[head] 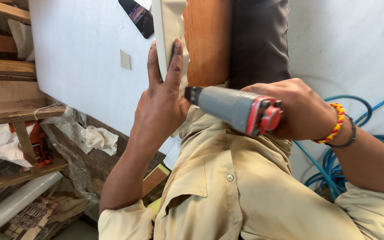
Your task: The person sits on the floor with a foam-backed plywood panel on their lap, trims excess white fabric from the panel edges using scissors, then folds the fabric over the panel edges and staples it in place with a pneumatic nail gun, pressing and smoothing the fabric as they work around the panel.
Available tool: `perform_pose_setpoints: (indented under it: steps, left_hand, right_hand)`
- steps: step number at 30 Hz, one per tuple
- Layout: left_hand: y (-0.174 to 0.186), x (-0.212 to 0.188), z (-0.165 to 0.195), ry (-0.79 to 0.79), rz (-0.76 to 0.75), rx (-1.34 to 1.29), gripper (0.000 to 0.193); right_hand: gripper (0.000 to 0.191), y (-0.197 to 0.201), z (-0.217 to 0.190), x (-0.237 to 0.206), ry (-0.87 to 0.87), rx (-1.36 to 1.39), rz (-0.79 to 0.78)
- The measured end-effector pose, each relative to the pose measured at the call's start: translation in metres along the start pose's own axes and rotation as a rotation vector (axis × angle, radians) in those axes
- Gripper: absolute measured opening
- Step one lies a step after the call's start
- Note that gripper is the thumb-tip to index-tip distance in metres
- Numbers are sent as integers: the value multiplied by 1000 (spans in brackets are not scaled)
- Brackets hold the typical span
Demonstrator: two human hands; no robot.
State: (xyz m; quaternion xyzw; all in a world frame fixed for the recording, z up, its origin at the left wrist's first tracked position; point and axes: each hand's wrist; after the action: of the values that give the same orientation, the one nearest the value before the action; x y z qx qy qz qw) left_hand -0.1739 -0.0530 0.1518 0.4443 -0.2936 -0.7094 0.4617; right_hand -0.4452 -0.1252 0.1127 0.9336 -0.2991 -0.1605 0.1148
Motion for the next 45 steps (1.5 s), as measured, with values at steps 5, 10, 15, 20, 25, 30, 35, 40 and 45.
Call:
perform_pose_setpoints:
  steps: [5, 10, 15, 20, 25, 30, 35, 40, 45]
  left_hand:
    - [-1, 0, 0, -64, 65, 76, 115]
    - [-1, 4, 0, 36, -13, -12, 108]
    - [2, 2, 3, -470, 366, 671, 86]
    - [19, 19, -1, -804, -302, 454, 38]
    - [41, 37, 12, -768, -613, 310, 30]
    - [50, 63, 39, -588, -1043, 507, 20]
    - [45, 77, 47, -694, -1022, 506, 16]
    - [34, 85, 37, -775, -1024, 548, 18]
    - [35, 89, 35, -683, -1094, 583, 14]
  right_hand:
    - [59, -5, -7, 10, 30, -61, -15]
    - [45, -1, 6, 2, -32, -134, 95]
    - [49, 17, 35, -52, -199, -128, 270]
    - [48, -1, 51, -119, -516, -229, 381]
    - [69, -15, 57, -143, -542, -103, 314]
    - [78, -18, 59, -143, -486, -32, 192]
    - [78, -21, 48, -132, -369, -102, 147]
    - [74, -16, 35, -94, -64, -10, 56]
    - [66, -15, 15, -44, 46, 39, -74]
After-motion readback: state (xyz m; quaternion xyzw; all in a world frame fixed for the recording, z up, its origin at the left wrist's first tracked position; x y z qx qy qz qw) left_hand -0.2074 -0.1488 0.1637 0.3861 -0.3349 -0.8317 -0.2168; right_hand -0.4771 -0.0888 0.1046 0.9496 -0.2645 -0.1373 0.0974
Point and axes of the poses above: each hand's wrist, its own x-axis towards the middle knuckle, its own y-axis out of the back of the hand, z = x × y, and after that the axes turned 15 degrees about -y, right-handed
